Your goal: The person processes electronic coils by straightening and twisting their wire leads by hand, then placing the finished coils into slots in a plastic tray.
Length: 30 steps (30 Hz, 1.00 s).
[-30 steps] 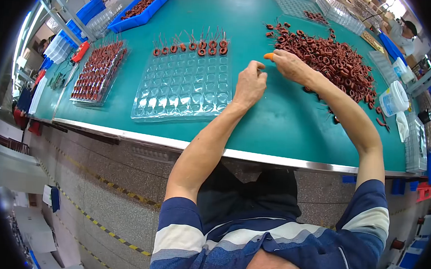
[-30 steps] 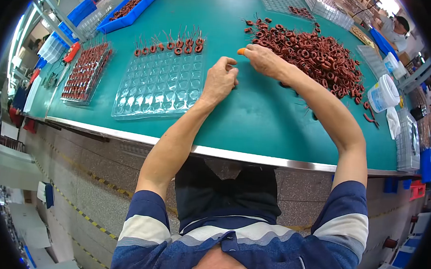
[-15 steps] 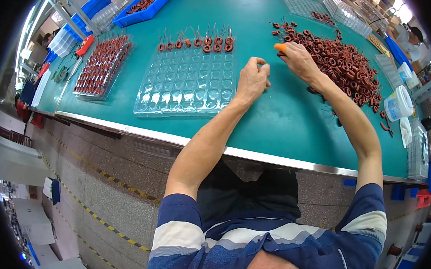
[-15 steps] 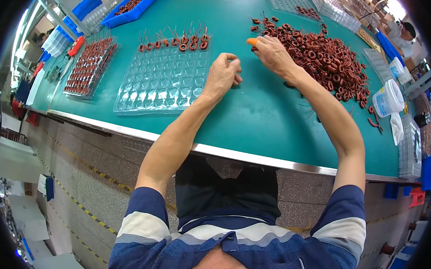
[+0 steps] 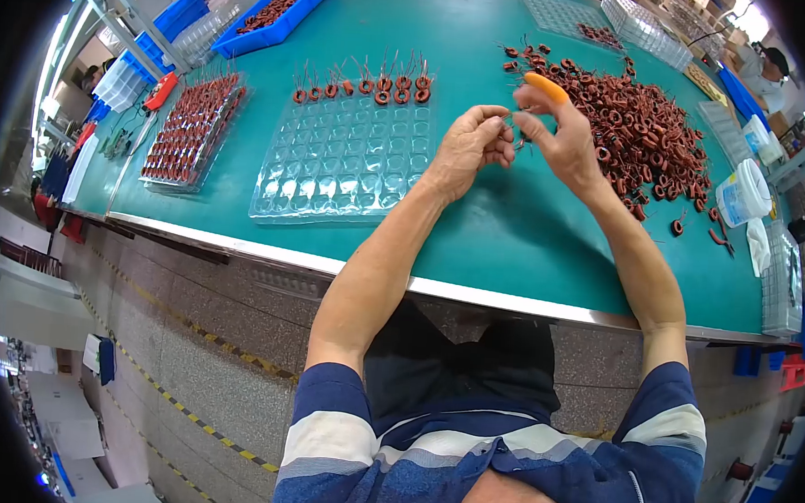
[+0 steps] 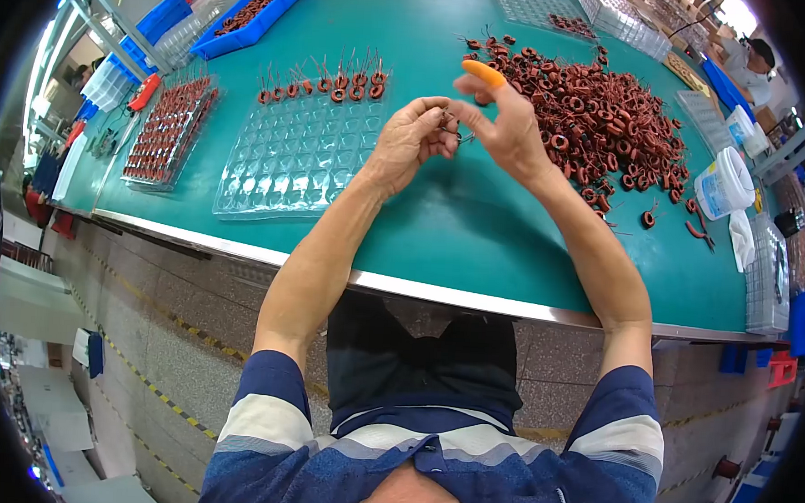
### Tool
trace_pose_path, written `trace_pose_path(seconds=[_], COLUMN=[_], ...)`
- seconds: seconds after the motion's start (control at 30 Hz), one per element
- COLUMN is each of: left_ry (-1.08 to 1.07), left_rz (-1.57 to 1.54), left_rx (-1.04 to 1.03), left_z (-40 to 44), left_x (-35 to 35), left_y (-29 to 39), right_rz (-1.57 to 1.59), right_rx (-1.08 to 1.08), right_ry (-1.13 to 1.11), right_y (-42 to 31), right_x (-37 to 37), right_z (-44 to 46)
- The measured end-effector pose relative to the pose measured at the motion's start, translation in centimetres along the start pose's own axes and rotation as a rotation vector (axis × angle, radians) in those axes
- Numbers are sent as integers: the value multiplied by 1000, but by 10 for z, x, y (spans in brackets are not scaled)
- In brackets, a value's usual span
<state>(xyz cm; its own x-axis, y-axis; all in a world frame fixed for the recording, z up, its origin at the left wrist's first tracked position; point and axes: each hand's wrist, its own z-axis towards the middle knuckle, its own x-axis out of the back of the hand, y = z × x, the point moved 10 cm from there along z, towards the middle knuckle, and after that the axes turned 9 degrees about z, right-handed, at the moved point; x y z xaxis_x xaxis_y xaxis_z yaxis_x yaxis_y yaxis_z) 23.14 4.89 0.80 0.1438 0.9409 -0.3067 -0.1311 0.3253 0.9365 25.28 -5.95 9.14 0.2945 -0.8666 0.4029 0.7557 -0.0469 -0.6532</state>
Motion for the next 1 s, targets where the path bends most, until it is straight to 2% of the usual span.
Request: trace_pose_path(seconds=[0.07,0.17,0.2,0.33,0.43,0.47,0.63,0.7,0.73,0.83,0.93,1.0], left_ry=[5,-32,-45,-34,-59,-95,-203,-68,1,27,69,96], left_rz=[16,62,68,11,-102,-117,-201,-118,-77,261,606,629], left_rx=[3,-18,-25,11,44,56,135,81,51,-119,-227,-250], left_z=[-2,-4,-5,-5,-6,-6,-10,-8,-8,-6,-14,-16], left_x=[-3,-10,-13,-12,-8,-10,-24,-18,-15,-17,-22,-22], left_y=[-2,5,7,10,11,11,7,12,14,23,35,39], right_rz=[62,202,248,297,-328,-373,-232,-243,-200,94,323,362], right_rx=[-142,-282,-377,-332,287,368,210,102,119,-290,-404,-430], right_ry=[36,-73,-186,-202,-181,-133,-76,-69,-34,-66,-153,-132], right_y=[12,36,40,24,-29,-35,-16,-3,-3,26,45,48], right_x=[13,3,-6,-5,1,2,7,12,13,8,-4,-3], right_z=[3,2,-2,-1,4,2,-2,1,3,-3,-6,-8])
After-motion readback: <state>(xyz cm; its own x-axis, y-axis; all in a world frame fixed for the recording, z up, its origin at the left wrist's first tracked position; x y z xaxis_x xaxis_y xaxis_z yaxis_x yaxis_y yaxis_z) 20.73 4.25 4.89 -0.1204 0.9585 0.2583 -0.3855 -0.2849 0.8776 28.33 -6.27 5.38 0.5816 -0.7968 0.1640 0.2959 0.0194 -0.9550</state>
